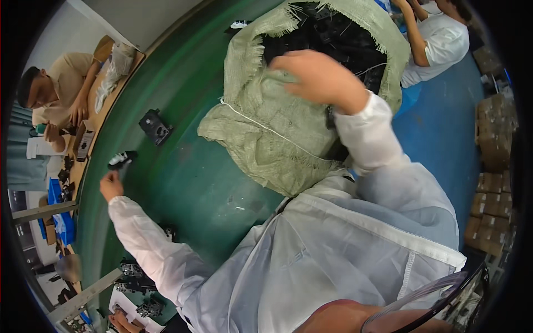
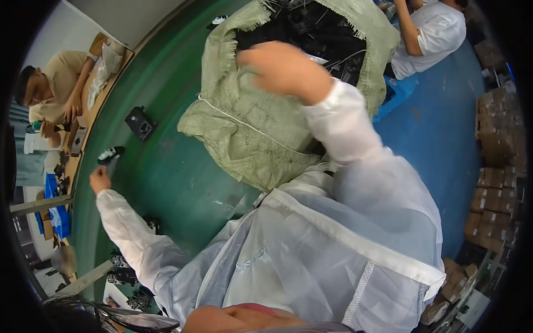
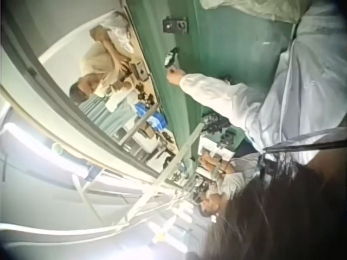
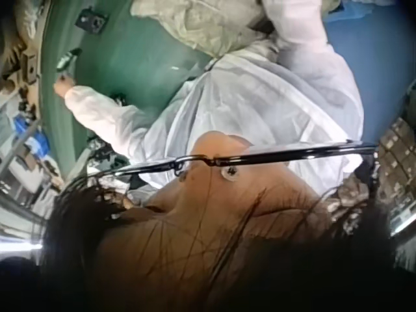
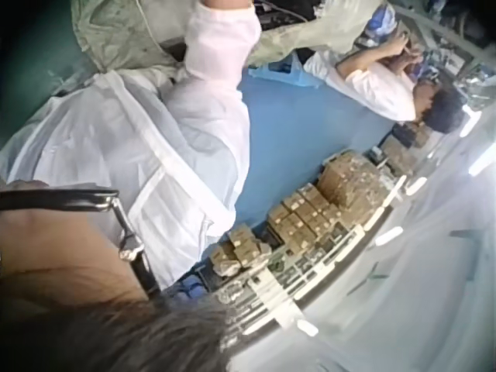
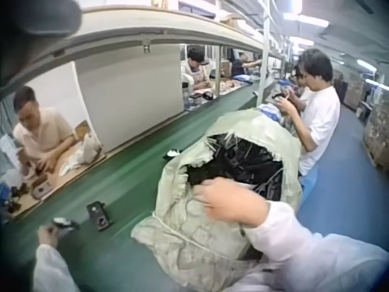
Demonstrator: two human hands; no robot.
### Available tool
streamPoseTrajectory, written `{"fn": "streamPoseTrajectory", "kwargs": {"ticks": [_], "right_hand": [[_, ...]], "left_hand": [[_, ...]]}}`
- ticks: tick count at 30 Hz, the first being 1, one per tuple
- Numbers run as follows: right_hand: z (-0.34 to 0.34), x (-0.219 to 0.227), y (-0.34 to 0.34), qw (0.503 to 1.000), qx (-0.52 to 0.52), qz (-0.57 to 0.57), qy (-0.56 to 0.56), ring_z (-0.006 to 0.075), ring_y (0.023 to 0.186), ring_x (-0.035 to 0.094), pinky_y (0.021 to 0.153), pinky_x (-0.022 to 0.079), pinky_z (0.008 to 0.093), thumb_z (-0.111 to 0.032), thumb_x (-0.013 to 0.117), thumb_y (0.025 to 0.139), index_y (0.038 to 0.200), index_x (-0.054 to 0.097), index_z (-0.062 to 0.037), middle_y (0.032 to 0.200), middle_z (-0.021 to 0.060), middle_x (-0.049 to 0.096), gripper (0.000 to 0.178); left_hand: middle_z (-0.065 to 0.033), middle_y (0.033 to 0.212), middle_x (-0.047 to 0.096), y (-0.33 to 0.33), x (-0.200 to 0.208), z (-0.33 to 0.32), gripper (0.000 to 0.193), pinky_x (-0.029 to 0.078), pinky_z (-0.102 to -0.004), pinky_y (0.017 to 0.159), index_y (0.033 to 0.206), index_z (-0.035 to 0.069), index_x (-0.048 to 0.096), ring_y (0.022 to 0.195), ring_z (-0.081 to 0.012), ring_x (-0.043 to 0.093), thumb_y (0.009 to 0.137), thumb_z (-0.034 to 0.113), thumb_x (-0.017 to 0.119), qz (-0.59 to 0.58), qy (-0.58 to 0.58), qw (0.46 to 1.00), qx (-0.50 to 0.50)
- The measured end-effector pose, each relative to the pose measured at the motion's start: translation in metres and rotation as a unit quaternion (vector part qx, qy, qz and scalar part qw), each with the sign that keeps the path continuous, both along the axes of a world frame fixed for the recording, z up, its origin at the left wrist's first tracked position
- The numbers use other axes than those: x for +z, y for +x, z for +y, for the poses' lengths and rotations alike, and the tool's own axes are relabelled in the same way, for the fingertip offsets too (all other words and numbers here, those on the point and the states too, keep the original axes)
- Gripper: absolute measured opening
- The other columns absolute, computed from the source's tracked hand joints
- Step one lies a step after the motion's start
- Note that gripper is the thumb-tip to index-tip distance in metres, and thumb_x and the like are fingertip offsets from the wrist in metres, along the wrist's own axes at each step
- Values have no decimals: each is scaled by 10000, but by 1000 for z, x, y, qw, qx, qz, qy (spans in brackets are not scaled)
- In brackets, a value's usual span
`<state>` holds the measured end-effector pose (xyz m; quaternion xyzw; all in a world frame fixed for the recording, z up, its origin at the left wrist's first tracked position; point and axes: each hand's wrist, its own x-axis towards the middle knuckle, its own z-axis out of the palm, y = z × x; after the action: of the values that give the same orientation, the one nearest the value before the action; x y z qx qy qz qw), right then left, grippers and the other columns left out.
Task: Assemble small plastic mechanical components at a factory workstation.
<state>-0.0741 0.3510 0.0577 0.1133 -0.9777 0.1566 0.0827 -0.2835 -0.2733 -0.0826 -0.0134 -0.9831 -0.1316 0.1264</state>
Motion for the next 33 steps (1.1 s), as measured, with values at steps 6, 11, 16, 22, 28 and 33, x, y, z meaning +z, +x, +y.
{"fn": "streamPoseTrajectory", "kwargs": {"ticks": [6,11,16,22,28,33], "right_hand": [[50,-22,58,948,-19,30,316,241,1004,550,858,421,368,-7,655,714,1069,685,-136,1007,48,587,379],[31,-47,98,948,-55,-83,303,253,954,596,791,498,361,-184,802,634,970,623,-71,988,74,578,397],[28,-63,110,941,-155,-128,273,279,866,662,700,556,391,-246,826,645,992,618,-55,960,94,607,447],[26,-55,90,964,-103,-117,216,306,828,684,679,553,406,-247,811,653,1053,629,-28,920,122,641,491],[-18,-33,58,807,-30,-56,-587,172,884,643,768,496,269,-416,457,960,1250,581,11,1093,77,664,530],[-79,-49,32,636,74,-168,-750,213,866,665,775,532,337,-504,319,998,1220,568,20,1000,147,683,621]], "left_hand": [[-196,848,715,31,118,62,279,524,-376,728,981,-9,726,807,-294,710,914,255,667,83,-42,995,-34],[-169,866,725,109,175,175,338,504,-315,758,1003,-54,710,807,-207,687,938,274,660,114,110,987,2],[-112,915,723,161,192,246,293,485,-270,811,1009,-60,713,844,-154,655,935,221,685,161,246,954,-59],[-93,897,696,185,162,296,224,482,-246,771,1031,-66,659,814,-131,629,961,147,650,185,525,822,-118],[-64,896,603,196,132,336,192,493,-266,737,1018,-28,568,782,-147,596,1002,160,532,340,709,606,-123],[8,809,536,209,123,350,155,418,-219,627,932,38,547,693,-47,491,1012,164,505,256,746,601,-130]]}}
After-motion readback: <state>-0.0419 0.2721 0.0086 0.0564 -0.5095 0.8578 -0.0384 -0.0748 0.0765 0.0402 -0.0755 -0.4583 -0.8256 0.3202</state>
